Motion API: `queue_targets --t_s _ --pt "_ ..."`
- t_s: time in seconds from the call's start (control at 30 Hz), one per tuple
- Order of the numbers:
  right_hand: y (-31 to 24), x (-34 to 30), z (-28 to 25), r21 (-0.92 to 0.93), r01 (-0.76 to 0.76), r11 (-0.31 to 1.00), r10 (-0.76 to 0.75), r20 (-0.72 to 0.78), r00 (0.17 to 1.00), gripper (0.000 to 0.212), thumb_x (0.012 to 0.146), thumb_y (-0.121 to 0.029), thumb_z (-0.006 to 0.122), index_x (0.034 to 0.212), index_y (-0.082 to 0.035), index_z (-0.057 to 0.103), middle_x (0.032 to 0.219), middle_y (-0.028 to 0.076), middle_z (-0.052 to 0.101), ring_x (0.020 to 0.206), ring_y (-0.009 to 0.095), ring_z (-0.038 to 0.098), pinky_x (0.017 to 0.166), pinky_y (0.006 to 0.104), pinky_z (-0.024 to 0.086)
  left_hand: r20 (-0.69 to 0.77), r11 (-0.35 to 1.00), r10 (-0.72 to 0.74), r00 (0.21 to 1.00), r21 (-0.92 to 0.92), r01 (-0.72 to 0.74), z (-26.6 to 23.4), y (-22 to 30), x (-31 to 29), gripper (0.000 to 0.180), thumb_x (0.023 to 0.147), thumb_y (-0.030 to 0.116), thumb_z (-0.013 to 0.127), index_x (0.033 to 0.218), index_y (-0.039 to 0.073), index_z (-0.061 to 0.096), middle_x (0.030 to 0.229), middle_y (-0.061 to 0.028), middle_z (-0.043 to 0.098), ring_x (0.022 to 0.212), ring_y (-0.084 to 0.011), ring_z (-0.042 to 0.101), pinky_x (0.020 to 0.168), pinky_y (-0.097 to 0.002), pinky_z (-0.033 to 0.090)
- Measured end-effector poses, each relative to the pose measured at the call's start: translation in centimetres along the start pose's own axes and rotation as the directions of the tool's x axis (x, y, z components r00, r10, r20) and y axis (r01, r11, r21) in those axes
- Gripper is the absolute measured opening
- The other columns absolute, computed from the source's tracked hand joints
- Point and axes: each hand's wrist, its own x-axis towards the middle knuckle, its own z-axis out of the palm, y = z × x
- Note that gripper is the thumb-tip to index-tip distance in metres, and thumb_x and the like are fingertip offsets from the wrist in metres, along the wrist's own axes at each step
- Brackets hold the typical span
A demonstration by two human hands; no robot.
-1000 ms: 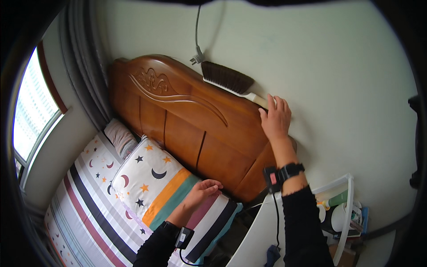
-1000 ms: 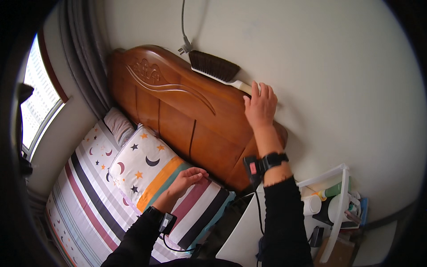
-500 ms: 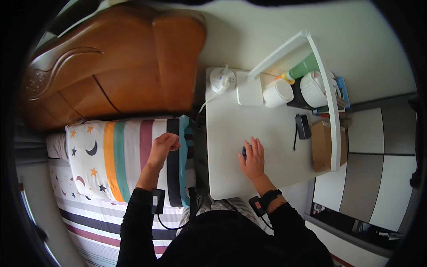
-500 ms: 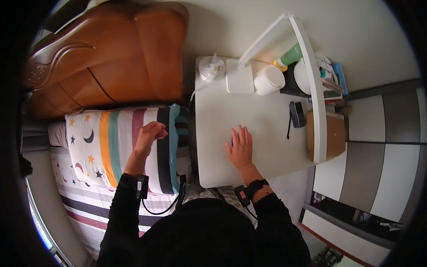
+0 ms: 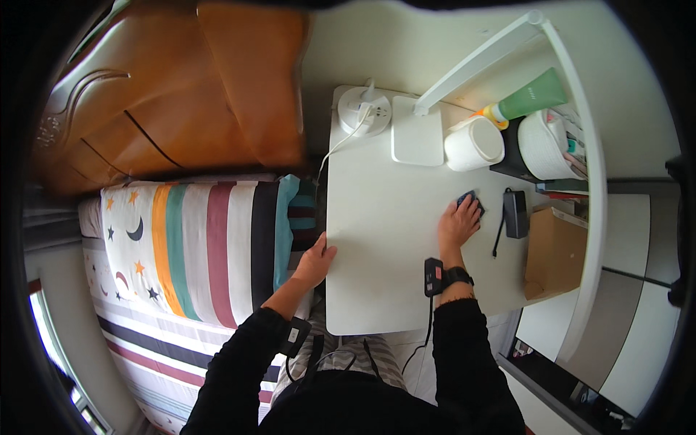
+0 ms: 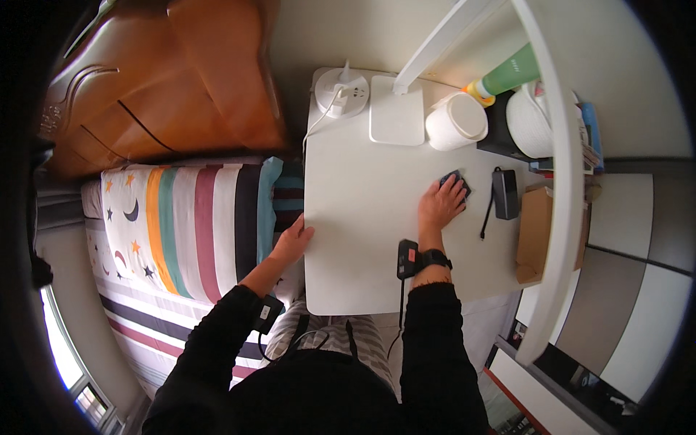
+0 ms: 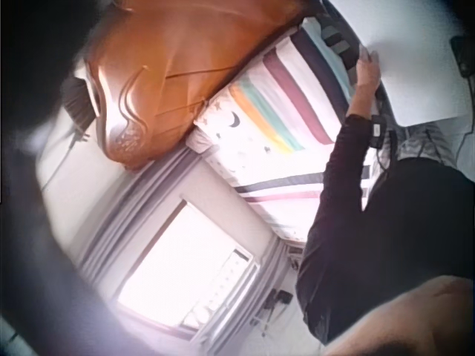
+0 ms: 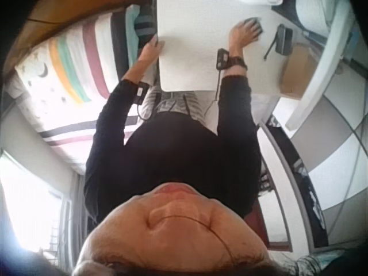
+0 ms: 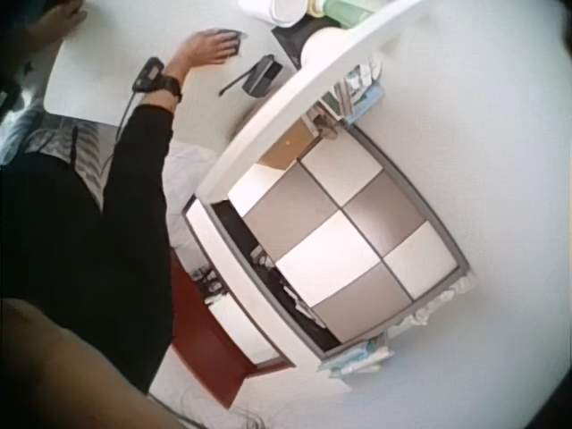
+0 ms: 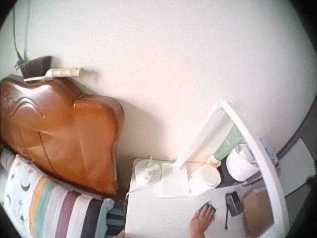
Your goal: The person folds a checkered cloth and places it on a table, then moves to a bedroom to fold a red checkered shirt and place it on a shelf. They use a brush to dust the bed and headboard, then wipe a desk with a cloth while rearranging items including a lamp, cup, and box.
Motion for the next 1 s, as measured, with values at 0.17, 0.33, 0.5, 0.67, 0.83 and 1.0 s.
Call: queue_targets --t_s 0.17,0.33,0.5,0.67,0.83,1.0 --pt "-11.2 -5.1 0.9 0.203 0.453 0.868 -0.439 -0.110 0.892 0.052 0.087 -0.030 0.051 0.130 -0.002 0.043 0.137 0.020 0.041 0.128 0.037 0.036 0.104 0.0540 0.026 -0.023 0.991 0.048 0.999 -0.120 -0.051 0.3 -0.7 -0.4 0.052 0.093 0.021 0.050 0.140 0.007 0.034 0.117 -0.0141 0.059 0.107 -0.0211 0.056 0.090 -0.0288 0.042" --pt "-19.7 -3.8 -0.8 0.415 0.496 0.763 -0.523 -0.053 0.850 0.050 0.086 -0.025 0.050 0.130 -0.002 0.044 0.137 0.019 0.042 0.129 0.035 0.036 0.107 0.0494 0.024 0.056 0.947 0.015 0.998 -0.321 0.004 -0.3 -0.4 -1.0 0.053 0.092 0.023 0.052 0.140 0.006 0.035 0.115 -0.0153 0.060 0.104 -0.0215 0.059 0.089 -0.0285 0.043" --pt "-19.6 -3.6 0.3 0.455 0.663 0.594 -0.724 -0.058 0.688 0.044 0.087 -0.021 0.049 0.129 -0.008 0.049 0.137 0.010 0.046 0.129 0.028 0.037 0.109 0.0466 0.022 -0.008 0.995 0.034 0.999 -0.094 -0.034 -1.1 0.0 -2.2 0.048 0.090 0.019 0.054 0.135 0.007 0.041 0.105 -0.0142 0.064 0.093 -0.0163 0.060 0.083 -0.0281 0.045" --pt "-15.7 -9.2 -1.1 0.534 0.747 0.397 -0.846 -0.102 0.523 0.045 0.085 -0.018 0.052 0.129 -0.009 0.049 0.135 0.009 0.047 0.128 0.029 0.039 0.108 0.0460 0.025 0.073 0.941 -0.068 0.995 -0.328 0.089 -2.1 -0.3 -1.9 0.043 0.095 0.031 0.049 0.131 0.008 0.047 0.098 -0.0100 0.065 0.084 -0.0168 0.061 0.076 -0.0286 0.048" --pt "-9.4 -18.0 -5.5 0.595 0.745 0.303 -0.906 -0.063 0.419 0.046 0.080 -0.016 0.055 0.125 -0.006 0.053 0.131 0.011 0.050 0.126 0.029 0.041 0.105 0.0473 0.028 -0.026 0.818 -0.194 0.981 -0.556 0.147 -3.3 -1.6 -2.9 0.063 0.095 0.053 0.038 0.135 0.005 0.042 0.111 -0.0111 0.061 0.094 -0.0195 0.059 0.079 -0.0328 0.048" --pt "-2.8 -26.5 -8.2 0.695 0.679 0.235 -0.948 0.010 0.318 0.043 0.079 -0.015 0.055 0.121 -0.007 0.057 0.130 0.009 0.051 0.125 0.026 0.042 0.106 0.0442 0.029 0.001 0.877 -0.204 0.979 -0.444 0.183 -1.4 -2.4 -4.8 0.060 0.094 0.050 0.042 0.134 0.005 0.043 0.108 -0.0081 0.062 0.090 -0.0156 0.060 0.077 -0.0294 0.047"
